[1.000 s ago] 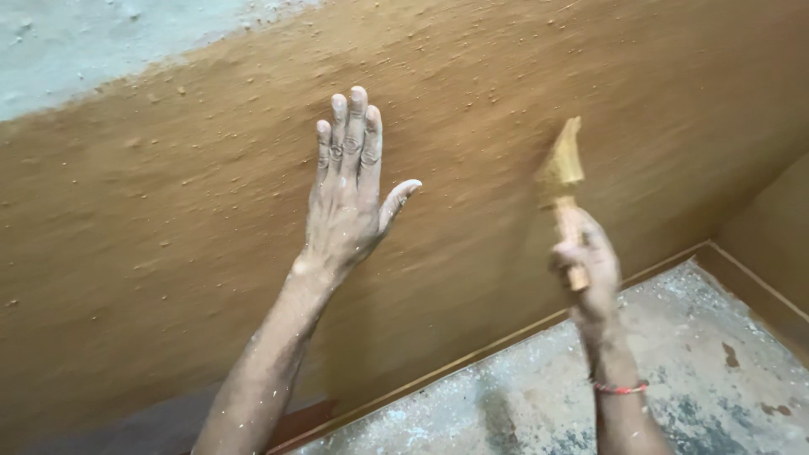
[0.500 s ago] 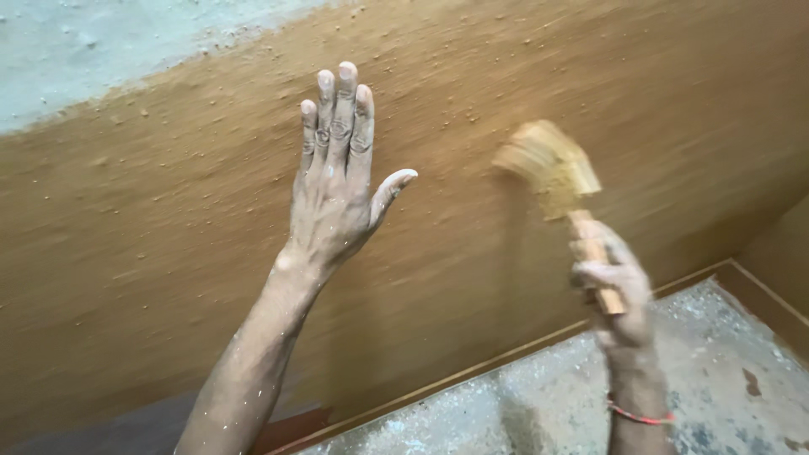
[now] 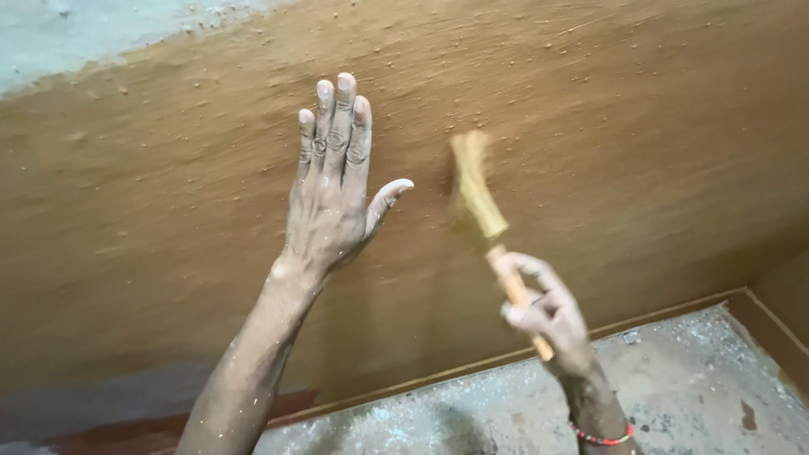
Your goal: The person uses a paintbrush to apply brown paint to a wall, covering a previously lighter surface. The person works along the corner and lower sections of the wall, using the left hand to steady the surface while painting with the right hand.
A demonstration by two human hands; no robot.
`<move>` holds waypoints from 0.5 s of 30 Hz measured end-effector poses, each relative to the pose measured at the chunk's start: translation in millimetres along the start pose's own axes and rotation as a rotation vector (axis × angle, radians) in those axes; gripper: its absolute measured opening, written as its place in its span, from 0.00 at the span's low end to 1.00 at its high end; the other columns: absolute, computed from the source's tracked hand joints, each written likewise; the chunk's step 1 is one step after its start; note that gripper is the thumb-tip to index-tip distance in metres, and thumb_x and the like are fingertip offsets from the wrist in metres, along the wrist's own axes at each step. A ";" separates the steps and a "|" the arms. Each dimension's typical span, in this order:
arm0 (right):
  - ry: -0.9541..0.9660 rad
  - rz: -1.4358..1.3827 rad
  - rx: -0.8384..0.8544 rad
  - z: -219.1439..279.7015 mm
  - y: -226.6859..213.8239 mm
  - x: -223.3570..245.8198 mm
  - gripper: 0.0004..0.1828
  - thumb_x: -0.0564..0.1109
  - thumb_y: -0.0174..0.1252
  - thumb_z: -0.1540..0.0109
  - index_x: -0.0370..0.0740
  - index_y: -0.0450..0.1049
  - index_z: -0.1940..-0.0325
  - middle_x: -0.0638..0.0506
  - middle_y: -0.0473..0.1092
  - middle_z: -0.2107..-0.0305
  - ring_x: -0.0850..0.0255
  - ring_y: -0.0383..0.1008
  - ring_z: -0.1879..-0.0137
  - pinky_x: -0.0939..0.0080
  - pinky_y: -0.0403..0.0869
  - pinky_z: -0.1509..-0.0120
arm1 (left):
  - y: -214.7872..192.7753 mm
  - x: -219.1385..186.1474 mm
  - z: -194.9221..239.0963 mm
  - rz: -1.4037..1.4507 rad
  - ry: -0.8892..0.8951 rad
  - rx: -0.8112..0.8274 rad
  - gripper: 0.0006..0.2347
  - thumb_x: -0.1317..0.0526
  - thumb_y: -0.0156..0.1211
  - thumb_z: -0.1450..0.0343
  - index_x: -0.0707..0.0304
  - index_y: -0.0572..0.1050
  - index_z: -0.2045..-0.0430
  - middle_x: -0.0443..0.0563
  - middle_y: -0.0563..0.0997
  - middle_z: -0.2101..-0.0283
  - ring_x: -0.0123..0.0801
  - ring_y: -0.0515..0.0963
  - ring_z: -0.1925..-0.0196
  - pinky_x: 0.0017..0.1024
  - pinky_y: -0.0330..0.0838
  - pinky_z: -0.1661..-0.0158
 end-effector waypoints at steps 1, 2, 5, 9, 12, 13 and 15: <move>0.063 -0.022 0.069 1.8 6.0 -5.7 0.39 0.38 0.63 0.45 0.33 0.63 0.29 0.47 0.70 0.51 0.69 0.66 0.66 0.70 0.68 0.63 | -1.0 -1.1 0.3 -0.008 0.002 0.005 0.44 0.45 0.66 0.24 0.72 0.42 0.23 0.67 0.41 0.20 0.57 0.39 0.17 0.51 0.35 0.19; 0.127 -0.043 0.137 2.8 9.1 -9.4 0.40 0.38 0.64 0.44 0.32 0.63 0.27 0.44 0.68 0.59 0.69 0.64 0.67 0.70 0.66 0.62 | -2.3 -2.3 0.9 -0.017 0.005 0.010 0.44 0.45 0.65 0.24 0.72 0.42 0.23 0.67 0.41 0.20 0.57 0.39 0.17 0.51 0.35 0.19; 0.140 -0.083 0.145 -4.5 4.6 -6.8 0.40 0.39 0.62 0.46 0.32 0.63 0.28 0.42 0.70 0.60 0.68 0.68 0.64 0.69 0.69 0.60 | -6.3 -4.4 4.8 -0.034 -0.002 0.025 0.44 0.44 0.65 0.24 0.72 0.42 0.24 0.68 0.41 0.20 0.57 0.39 0.17 0.51 0.34 0.20; -0.030 -0.278 -0.036 -14.9 -19.6 19.4 0.37 0.39 0.59 0.41 0.26 0.63 0.28 0.46 0.67 0.56 0.69 0.65 0.65 0.70 0.65 0.64 | -7.9 -4.2 9.8 -0.058 -0.023 0.029 0.44 0.45 0.66 0.23 0.72 0.41 0.24 0.67 0.41 0.20 0.57 0.39 0.17 0.51 0.35 0.20; -0.218 -0.242 -0.183 2.5 -41.8 41.1 0.36 0.38 0.56 0.40 0.29 0.63 0.26 0.46 0.69 0.50 0.68 0.67 0.63 0.69 0.66 0.63 | -8.3 1.2 13.4 -0.048 -0.028 0.024 0.44 0.45 0.66 0.23 0.72 0.41 0.24 0.67 0.41 0.20 0.57 0.39 0.17 0.50 0.35 0.20; -0.271 -0.228 -0.220 9.3 -48.5 45.8 0.34 0.37 0.56 0.40 0.31 0.62 0.29 0.46 0.70 0.45 0.69 0.67 0.63 0.70 0.67 0.64 | -7.6 2.6 14.7 -0.034 -0.030 0.020 0.44 0.45 0.66 0.23 0.71 0.41 0.24 0.67 0.41 0.20 0.57 0.39 0.17 0.50 0.35 0.20; -0.347 -0.184 -0.297 18.4 -57.5 50.4 0.31 0.36 0.55 0.39 0.33 0.62 0.30 0.47 0.70 0.42 0.69 0.67 0.62 0.70 0.67 0.63 | -6.4 5.8 16.4 -0.012 -0.032 0.013 0.44 0.45 0.66 0.23 0.71 0.42 0.24 0.67 0.41 0.20 0.57 0.39 0.17 0.50 0.35 0.20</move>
Point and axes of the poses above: each hand's wrist, its own z-axis away from the middle knuckle, its own y-axis out of the palm, x = y × z, the point moved 2 cm from there along -z, towards the middle knuckle
